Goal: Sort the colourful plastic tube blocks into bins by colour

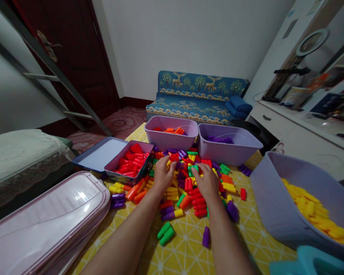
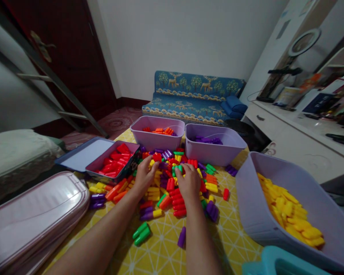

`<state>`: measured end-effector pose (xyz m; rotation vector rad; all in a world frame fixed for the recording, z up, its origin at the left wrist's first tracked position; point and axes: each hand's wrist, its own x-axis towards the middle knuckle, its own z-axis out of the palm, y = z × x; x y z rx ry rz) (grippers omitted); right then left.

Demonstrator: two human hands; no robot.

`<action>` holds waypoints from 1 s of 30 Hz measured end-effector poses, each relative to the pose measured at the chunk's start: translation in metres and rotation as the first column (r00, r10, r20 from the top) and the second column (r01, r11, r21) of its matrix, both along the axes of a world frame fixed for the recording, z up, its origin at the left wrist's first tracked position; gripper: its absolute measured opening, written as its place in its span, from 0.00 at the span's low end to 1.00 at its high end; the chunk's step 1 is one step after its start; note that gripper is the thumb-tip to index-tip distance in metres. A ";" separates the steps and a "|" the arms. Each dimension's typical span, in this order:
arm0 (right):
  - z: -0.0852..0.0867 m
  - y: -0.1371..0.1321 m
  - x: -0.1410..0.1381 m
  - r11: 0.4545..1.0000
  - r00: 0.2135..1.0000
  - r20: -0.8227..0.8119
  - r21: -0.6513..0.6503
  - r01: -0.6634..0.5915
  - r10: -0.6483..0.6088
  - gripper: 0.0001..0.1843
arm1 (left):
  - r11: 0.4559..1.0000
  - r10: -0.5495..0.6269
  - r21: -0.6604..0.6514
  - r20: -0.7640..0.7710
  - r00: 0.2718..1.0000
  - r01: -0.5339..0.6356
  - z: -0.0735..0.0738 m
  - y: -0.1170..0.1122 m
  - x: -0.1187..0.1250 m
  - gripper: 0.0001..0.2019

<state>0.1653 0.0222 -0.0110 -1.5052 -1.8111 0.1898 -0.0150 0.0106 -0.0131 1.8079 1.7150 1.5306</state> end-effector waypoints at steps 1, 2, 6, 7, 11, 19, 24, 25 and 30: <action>0.001 0.000 0.000 1.000 1.000 -0.001 -0.005 0.005 -0.005 0.20 | 0.999 0.020 0.027 -0.011 1.000 -0.020 0.004 -0.002 0.001 0.12; 0.001 0.000 0.000 1.000 1.000 0.000 -0.011 0.008 -0.008 0.20 | 0.998 0.027 0.056 -0.023 0.999 -0.026 0.011 -0.003 0.003 0.12; 0.003 -0.001 0.000 0.999 0.999 0.025 -0.033 0.025 -0.024 0.19 | 0.984 0.041 0.178 -0.103 0.994 -0.022 0.063 0.017 0.001 0.11; 0.003 -0.001 0.000 0.999 0.999 0.038 -0.041 0.030 -0.029 0.19 | 0.976 0.100 0.204 -0.137 0.985 -0.071 0.079 0.027 -0.002 0.12; 0.004 -0.002 -0.001 0.999 0.998 0.049 -0.035 0.034 -0.033 0.18 | 0.967 0.247 0.056 -0.427 0.870 -0.247 0.129 0.077 -0.016 0.13; 0.003 -0.001 0.000 0.999 0.999 0.022 -0.025 0.023 -0.023 0.20 | 0.911 0.010 -0.315 -0.628 0.778 -0.266 0.129 0.098 -0.015 0.16; 0.008 -0.004 -0.002 0.996 0.994 0.104 -0.077 0.041 -0.033 0.21 | 0.995 -0.080 0.009 -0.536 0.840 0.101 0.085 0.043 0.004 0.13; 0.008 -0.005 -0.003 0.996 0.994 0.111 -0.081 0.035 -0.026 0.22 | 0.993 -0.111 -0.018 -0.501 0.858 0.118 0.072 0.032 0.008 0.13; 0.008 -0.008 -0.005 0.994 0.993 0.095 -0.092 -0.064 0.072 0.31 | 0.984 -0.145 -0.152 -0.388 0.910 0.091 0.024 0.002 0.016 0.21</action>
